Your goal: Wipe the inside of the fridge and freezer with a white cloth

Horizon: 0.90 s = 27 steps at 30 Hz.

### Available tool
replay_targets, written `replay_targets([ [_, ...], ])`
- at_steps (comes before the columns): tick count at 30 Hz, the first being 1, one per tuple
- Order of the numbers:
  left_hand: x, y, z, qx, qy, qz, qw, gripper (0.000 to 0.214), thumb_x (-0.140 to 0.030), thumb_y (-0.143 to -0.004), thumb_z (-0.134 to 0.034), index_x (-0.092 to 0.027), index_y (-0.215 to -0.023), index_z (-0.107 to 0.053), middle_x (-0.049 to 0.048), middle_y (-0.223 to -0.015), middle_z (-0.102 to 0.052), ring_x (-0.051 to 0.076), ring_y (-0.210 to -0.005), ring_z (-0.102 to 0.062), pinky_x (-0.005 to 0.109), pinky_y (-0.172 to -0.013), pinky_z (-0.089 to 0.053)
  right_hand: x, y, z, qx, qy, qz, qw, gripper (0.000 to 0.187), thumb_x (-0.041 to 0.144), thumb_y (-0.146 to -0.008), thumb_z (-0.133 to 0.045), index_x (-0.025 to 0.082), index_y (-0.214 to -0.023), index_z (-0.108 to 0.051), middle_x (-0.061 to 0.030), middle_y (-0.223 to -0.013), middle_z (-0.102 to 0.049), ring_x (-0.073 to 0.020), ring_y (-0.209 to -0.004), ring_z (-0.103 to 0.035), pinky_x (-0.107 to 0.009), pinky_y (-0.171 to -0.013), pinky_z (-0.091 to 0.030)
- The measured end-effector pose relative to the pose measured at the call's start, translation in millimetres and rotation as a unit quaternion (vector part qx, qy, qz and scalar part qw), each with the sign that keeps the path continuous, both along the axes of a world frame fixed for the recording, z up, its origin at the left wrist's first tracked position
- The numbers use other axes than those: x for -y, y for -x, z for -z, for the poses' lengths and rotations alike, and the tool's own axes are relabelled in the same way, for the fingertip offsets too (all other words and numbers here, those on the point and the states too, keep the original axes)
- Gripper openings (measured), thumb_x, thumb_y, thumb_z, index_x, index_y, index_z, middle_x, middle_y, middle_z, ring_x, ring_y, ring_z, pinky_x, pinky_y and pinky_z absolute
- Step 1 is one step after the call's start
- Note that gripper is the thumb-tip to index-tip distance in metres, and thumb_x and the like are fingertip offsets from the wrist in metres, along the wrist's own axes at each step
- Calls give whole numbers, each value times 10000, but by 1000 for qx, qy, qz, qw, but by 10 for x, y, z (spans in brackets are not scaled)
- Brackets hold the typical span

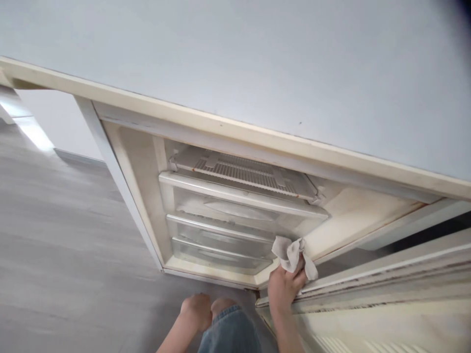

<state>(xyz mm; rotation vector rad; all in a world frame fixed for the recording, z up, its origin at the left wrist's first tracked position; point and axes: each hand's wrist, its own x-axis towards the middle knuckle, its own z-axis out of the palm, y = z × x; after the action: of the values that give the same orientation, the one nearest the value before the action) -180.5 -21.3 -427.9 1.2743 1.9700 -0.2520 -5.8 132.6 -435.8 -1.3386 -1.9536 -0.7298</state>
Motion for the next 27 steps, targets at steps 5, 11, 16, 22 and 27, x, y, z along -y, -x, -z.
replay_targets([
  [5,13,0,-2,3,-14,-1,1000,401,-126,-764,-471,-75,-1117,-655,219,-1156,-672,330,-1078,-636,440,-865,-531,94,-9,114,-9,22,-1,1000,442,42,-837,-449,21,-1267,-549,-283,-1353,-424,-410,-1280,-326,-545,-943,-392],
  [11,42,10,28,11,-20,-5,1000,406,-94,-743,-469,-63,-1099,-663,245,-1132,-673,355,-1061,-642,463,-851,-529,246,-23,402,5,116,17,993,426,63,-865,-386,62,-1228,-610,-243,-1348,-454,-430,-1227,-358,-524,-880,-412],
  [16,55,23,45,20,-27,-7,999,409,-105,-744,-464,-32,-1096,-658,279,-1145,-654,372,-1055,-641,477,-849,-521,319,-63,667,54,180,22,982,406,87,-878,-364,35,-1162,-649,-244,-1356,-453,-426,-1201,-379,-499,-868,-419],
  [22,72,26,92,26,-38,-8,999,377,-101,-727,-489,-59,-1046,-684,275,-1101,-675,375,-1035,-649,486,-854,-516,347,-122,824,79,222,8,972,430,74,-871,-346,57,-1181,-642,-225,-1339,-485,-379,-1165,-435,-475,-890,-409],
  [27,88,21,133,26,-45,-14,999,333,-131,-730,-513,-93,-1004,-700,254,-1059,-697,373,-1018,-657,488,-849,-515,363,-144,832,86,236,5,968,422,81,-868,-362,50,-1187,-638,-221,-1310,-505,-343,-1149,-455,-441,-961,-374],
])
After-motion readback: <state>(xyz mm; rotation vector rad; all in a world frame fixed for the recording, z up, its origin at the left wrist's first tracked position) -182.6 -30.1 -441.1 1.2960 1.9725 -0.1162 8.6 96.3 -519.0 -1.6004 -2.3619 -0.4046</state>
